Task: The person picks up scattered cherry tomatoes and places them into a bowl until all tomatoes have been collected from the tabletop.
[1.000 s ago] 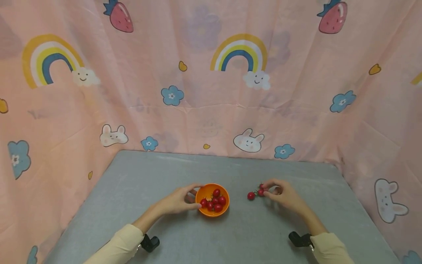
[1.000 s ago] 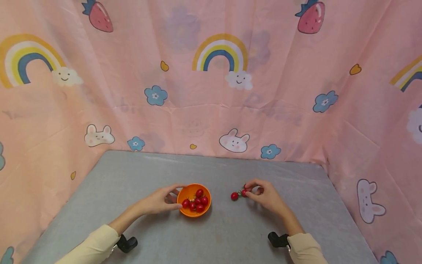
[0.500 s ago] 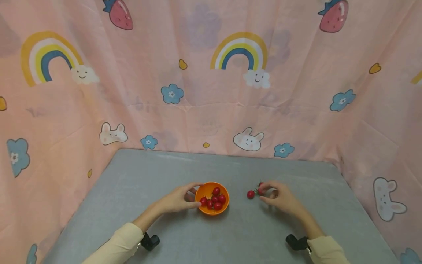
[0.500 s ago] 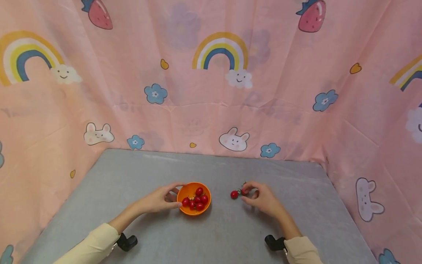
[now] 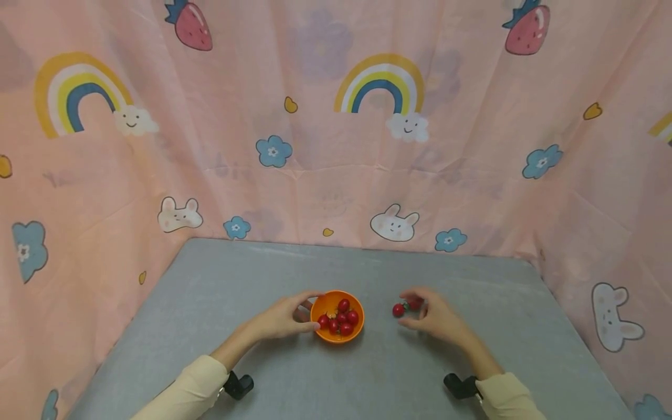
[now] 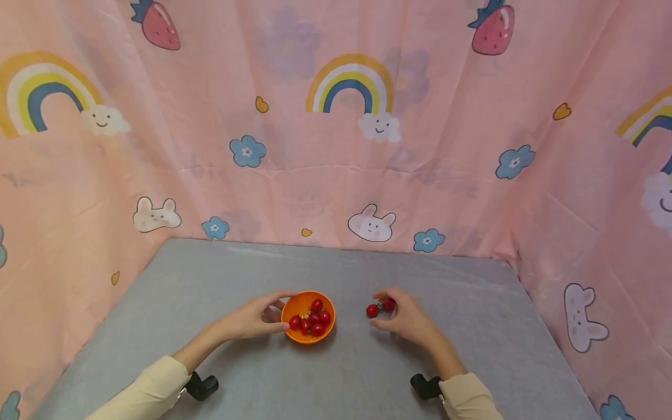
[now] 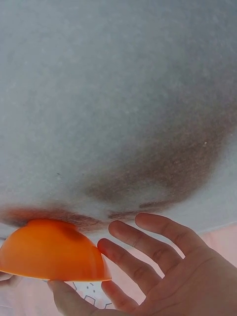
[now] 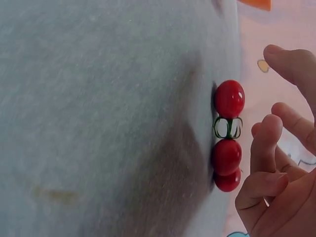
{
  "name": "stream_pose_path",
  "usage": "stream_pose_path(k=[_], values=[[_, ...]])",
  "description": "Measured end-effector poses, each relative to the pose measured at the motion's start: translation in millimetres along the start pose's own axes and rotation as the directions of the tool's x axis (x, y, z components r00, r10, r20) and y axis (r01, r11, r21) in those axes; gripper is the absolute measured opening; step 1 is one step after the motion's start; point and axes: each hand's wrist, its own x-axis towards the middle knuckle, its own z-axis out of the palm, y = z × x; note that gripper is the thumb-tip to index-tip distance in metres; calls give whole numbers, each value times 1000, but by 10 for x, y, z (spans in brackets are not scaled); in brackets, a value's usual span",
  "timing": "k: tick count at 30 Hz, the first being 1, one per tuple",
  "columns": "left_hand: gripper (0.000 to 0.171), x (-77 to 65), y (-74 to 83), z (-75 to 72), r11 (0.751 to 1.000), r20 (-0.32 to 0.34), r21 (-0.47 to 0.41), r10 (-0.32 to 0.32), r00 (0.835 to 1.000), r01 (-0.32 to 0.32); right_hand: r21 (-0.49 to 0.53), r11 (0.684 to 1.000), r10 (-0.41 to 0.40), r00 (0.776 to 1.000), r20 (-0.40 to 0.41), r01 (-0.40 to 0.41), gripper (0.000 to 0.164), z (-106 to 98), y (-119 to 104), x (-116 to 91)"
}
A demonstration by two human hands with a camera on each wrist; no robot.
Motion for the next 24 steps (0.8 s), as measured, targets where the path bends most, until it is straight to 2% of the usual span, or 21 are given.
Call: stream_pose_path(k=[7, 19, 24], values=[[66, 1, 3, 6, 1000, 1, -1, -15, 1000, 15, -101, 994, 44, 999, 2, -44, 53, 60, -59, 88], [65, 17, -12, 7, 1000, 0, 14, -21, 1000, 20, -155, 981, 123, 992, 12, -119, 46, 94, -92, 171], [65, 21, -14, 0, 1000, 4, 8, -22, 1000, 22, -183, 970, 168, 986, 20, -162, 38, 120, -85, 205]])
